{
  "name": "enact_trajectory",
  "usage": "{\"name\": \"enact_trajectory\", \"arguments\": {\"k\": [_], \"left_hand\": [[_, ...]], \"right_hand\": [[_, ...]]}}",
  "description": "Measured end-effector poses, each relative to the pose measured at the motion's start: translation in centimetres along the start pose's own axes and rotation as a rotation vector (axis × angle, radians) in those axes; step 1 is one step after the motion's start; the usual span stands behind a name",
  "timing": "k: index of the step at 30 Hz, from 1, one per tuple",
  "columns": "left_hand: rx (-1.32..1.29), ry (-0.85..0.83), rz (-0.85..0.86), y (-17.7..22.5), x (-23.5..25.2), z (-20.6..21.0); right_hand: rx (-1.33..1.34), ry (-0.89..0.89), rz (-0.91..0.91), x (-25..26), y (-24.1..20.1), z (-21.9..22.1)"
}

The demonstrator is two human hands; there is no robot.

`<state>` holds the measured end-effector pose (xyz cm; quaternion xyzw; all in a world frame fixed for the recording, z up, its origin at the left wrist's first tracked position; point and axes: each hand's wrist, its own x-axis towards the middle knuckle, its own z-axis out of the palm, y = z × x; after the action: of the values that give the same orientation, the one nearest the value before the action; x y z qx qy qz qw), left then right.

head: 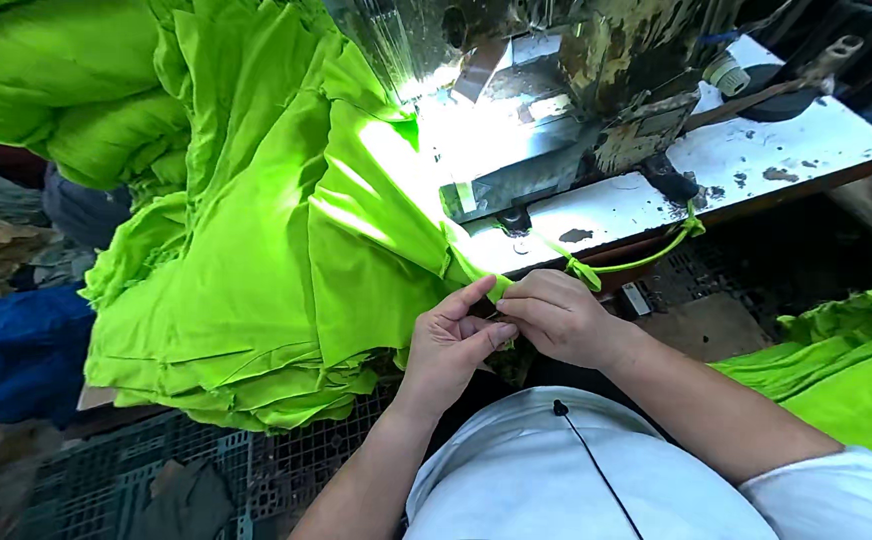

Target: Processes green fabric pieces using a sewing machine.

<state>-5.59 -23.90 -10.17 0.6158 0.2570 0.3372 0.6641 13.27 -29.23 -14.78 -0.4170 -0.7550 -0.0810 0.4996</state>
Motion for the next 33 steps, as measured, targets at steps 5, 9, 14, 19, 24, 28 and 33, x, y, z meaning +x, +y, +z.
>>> {"name": "enact_trajectory", "arguments": {"k": [5,9,14,19,24,28,33], "left_hand": [[0.129,-0.079,0.064,0.6,0.2,-0.5],[0.461,-0.067,0.329,0.3,0.3,-1.5],[0.336,0.053,0.347,-0.6,-0.1,-0.9],[0.550,0.118,0.369,-0.1,-0.2,-1.1],[0.778,0.063,0.438,0.8,-0.6,-2.9],[0.094,0.055,0.313,0.8,-0.7,-5.1],[-0.242,-0.066,0.338,1.5,-0.3,-6.1]], "right_hand": [[0.128,-0.145,0.417,0.8,0.8,-0.5],[0.323,-0.203,0.548,1.7,0.7,-1.0],[0.598,-0.106,0.665,2.9,-1.0,-0.4],[0.706,-0.121,0.701,4.3,-1.9,1.2],[0.701,-0.086,0.683,4.2,-2.2,2.0],[0.337,-0.026,0.386,2.7,-0.7,0.8],[0.652,0.329,0.853,2.9,0.3,1.6]]}}
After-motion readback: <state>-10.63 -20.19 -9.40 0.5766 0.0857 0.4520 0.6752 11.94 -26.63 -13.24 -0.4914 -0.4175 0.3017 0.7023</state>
